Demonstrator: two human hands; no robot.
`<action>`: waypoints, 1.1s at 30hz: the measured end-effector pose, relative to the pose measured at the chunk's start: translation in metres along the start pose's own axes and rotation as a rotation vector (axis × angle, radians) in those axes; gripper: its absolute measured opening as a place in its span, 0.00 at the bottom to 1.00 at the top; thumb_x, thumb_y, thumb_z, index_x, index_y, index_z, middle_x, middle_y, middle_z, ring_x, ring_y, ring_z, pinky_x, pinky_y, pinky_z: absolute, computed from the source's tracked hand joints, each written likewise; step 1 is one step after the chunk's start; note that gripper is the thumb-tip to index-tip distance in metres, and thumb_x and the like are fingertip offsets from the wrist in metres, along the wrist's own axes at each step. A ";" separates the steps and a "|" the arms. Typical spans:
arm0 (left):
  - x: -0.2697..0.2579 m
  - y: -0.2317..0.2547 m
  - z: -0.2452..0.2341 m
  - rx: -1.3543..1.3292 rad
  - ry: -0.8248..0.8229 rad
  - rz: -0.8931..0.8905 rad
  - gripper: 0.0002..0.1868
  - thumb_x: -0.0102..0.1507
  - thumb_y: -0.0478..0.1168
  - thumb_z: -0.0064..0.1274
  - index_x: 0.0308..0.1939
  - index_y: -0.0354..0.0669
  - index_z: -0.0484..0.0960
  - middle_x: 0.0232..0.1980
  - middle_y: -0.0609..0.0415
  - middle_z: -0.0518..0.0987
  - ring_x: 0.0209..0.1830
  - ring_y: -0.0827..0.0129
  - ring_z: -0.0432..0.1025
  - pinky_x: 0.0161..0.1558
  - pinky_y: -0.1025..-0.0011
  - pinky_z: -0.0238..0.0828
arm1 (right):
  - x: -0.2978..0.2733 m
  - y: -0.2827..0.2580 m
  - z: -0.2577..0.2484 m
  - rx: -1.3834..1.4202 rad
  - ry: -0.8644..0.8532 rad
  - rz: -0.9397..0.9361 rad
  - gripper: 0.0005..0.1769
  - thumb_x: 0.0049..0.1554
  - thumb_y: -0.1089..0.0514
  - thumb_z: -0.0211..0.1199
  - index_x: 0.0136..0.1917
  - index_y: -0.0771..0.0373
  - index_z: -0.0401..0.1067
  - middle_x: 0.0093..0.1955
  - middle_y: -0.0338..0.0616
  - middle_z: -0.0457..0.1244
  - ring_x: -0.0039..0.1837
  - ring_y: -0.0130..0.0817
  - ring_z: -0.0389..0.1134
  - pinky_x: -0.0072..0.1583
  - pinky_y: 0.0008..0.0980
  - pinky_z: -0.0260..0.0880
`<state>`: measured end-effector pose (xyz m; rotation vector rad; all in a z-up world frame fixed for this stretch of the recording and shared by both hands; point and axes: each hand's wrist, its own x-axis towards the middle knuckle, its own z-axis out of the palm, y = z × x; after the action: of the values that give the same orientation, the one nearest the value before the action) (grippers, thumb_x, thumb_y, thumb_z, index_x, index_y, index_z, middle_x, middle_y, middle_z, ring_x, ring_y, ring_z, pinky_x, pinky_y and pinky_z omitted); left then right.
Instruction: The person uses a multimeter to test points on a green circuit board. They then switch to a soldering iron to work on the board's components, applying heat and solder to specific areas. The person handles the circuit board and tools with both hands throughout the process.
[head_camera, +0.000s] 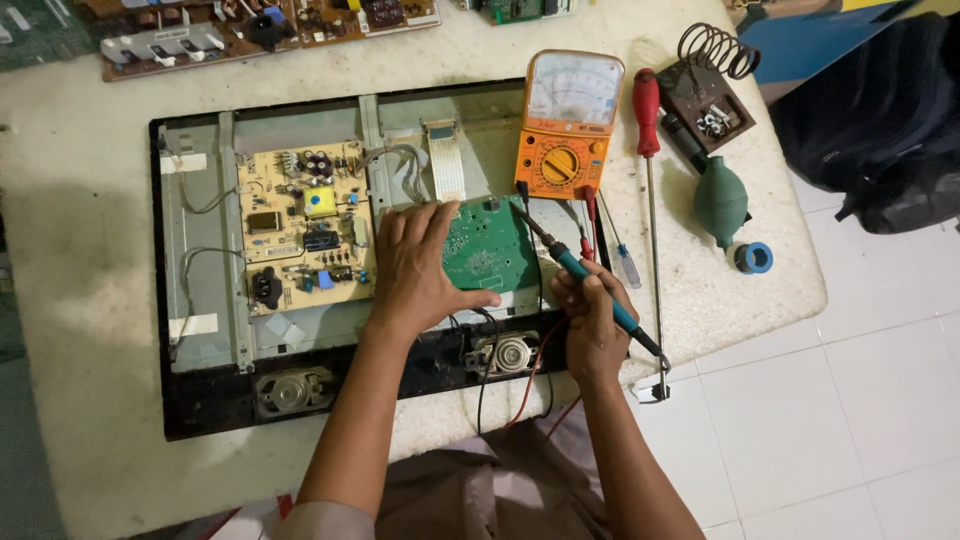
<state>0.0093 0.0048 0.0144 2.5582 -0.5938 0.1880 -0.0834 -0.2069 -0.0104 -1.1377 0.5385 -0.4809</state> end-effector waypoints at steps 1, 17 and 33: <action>0.000 0.000 0.000 0.001 0.000 0.001 0.70 0.36 0.81 0.69 0.73 0.46 0.70 0.64 0.45 0.75 0.68 0.50 0.66 0.75 0.40 0.48 | 0.000 0.000 0.000 0.001 0.001 0.000 0.19 0.61 0.56 0.58 0.62 0.69 0.73 0.46 0.62 0.71 0.48 0.44 0.76 0.58 0.48 0.79; 0.000 0.002 -0.001 -0.021 -0.015 -0.005 0.69 0.37 0.80 0.71 0.73 0.45 0.70 0.65 0.45 0.74 0.69 0.49 0.65 0.75 0.39 0.46 | -0.003 0.001 -0.001 0.022 -0.009 -0.033 0.19 0.62 0.55 0.58 0.62 0.68 0.73 0.47 0.63 0.71 0.50 0.46 0.76 0.59 0.49 0.79; 0.002 0.004 -0.006 -0.030 -0.098 -0.067 0.73 0.36 0.83 0.68 0.76 0.46 0.67 0.68 0.43 0.73 0.71 0.48 0.63 0.76 0.40 0.42 | -0.001 0.003 -0.001 0.008 -0.023 -0.065 0.18 0.61 0.57 0.58 0.61 0.69 0.73 0.45 0.62 0.71 0.48 0.44 0.76 0.58 0.46 0.80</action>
<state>0.0095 0.0039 0.0220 2.5650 -0.5420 0.0311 -0.0847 -0.2057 -0.0137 -1.1541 0.4802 -0.5248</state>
